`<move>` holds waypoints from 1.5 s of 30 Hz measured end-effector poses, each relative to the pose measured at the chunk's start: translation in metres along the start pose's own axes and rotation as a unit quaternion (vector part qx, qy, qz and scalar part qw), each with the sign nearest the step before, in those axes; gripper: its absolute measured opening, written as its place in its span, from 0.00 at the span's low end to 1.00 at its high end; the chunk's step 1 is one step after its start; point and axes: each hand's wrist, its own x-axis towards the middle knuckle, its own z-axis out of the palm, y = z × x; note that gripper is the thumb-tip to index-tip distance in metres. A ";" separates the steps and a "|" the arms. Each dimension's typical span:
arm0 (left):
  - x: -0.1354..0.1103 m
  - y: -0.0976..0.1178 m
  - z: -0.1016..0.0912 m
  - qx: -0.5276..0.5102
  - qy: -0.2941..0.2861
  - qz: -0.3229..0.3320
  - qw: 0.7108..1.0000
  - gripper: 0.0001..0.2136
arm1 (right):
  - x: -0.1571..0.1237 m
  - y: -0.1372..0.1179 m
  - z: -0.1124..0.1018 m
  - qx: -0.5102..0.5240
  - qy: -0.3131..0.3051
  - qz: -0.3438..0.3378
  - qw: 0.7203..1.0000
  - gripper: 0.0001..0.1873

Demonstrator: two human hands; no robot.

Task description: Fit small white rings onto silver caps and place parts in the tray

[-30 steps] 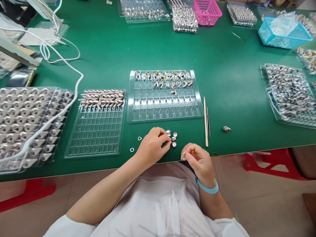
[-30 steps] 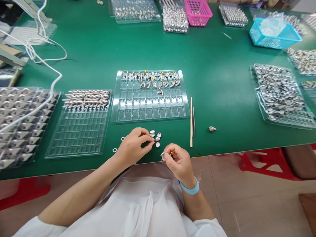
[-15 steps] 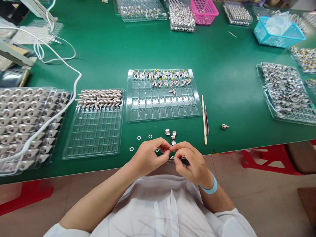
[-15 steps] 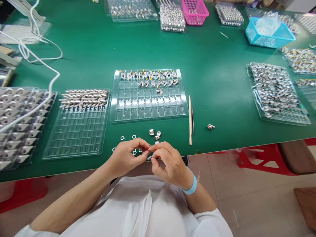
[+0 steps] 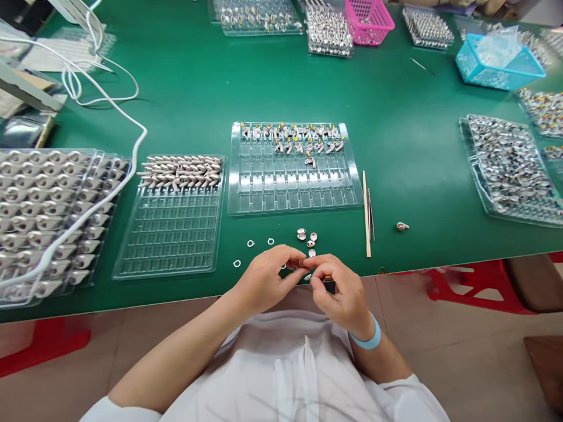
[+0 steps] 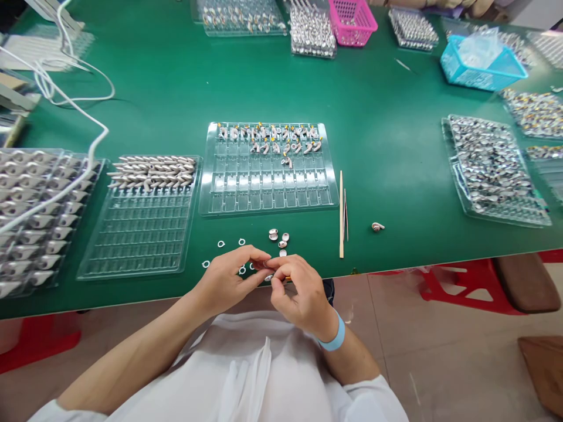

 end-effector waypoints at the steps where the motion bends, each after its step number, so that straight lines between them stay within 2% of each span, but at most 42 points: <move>1: -0.001 -0.001 -0.001 0.003 -0.003 0.010 1.000 0.04 | 0.000 -0.001 -0.001 0.000 -0.001 0.003 1.000 0.08; 5: -0.003 -0.004 -0.003 -0.001 -0.012 0.053 0.999 0.10 | -0.002 -0.001 -0.001 -0.011 -0.005 -0.007 1.000 0.08; 9: -0.005 -0.005 -0.001 0.012 -0.002 0.075 0.997 0.10 | -0.003 -0.001 0.003 -0.008 0.006 -0.011 1.000 0.09; 14: -0.008 -0.005 0.001 0.025 0.009 0.038 0.999 0.07 | -0.002 -0.006 0.004 0.016 0.005 0.024 1.000 0.07; 18: -0.010 -0.003 -0.002 -0.039 -0.017 0.001 0.999 0.08 | 0.002 -0.009 -0.003 0.032 0.026 0.090 0.995 0.06; 20: -0.011 -0.001 -0.002 -0.074 -0.026 -0.011 0.997 0.08 | 0.006 -0.010 -0.006 0.032 0.039 0.103 0.993 0.06; 27: -0.011 0.003 0.003 -0.094 -0.013 0.011 0.995 0.11 | 0.015 -0.009 -0.003 0.014 -0.006 0.082 0.996 0.06; 33: -0.011 0.001 0.005 -0.068 0.032 0.027 0.997 0.10 | 0.014 -0.007 -0.002 0.004 -0.030 0.100 0.995 0.06; 38: -0.012 0.000 0.006 -0.058 0.032 0.015 0.998 0.10 | 0.014 -0.007 -0.003 0.014 -0.039 0.109 0.993 0.07; 45: -0.012 0.000 0.009 -0.066 0.049 0.038 0.996 0.10 | 0.016 -0.008 -0.006 0.024 -0.065 0.123 0.990 0.06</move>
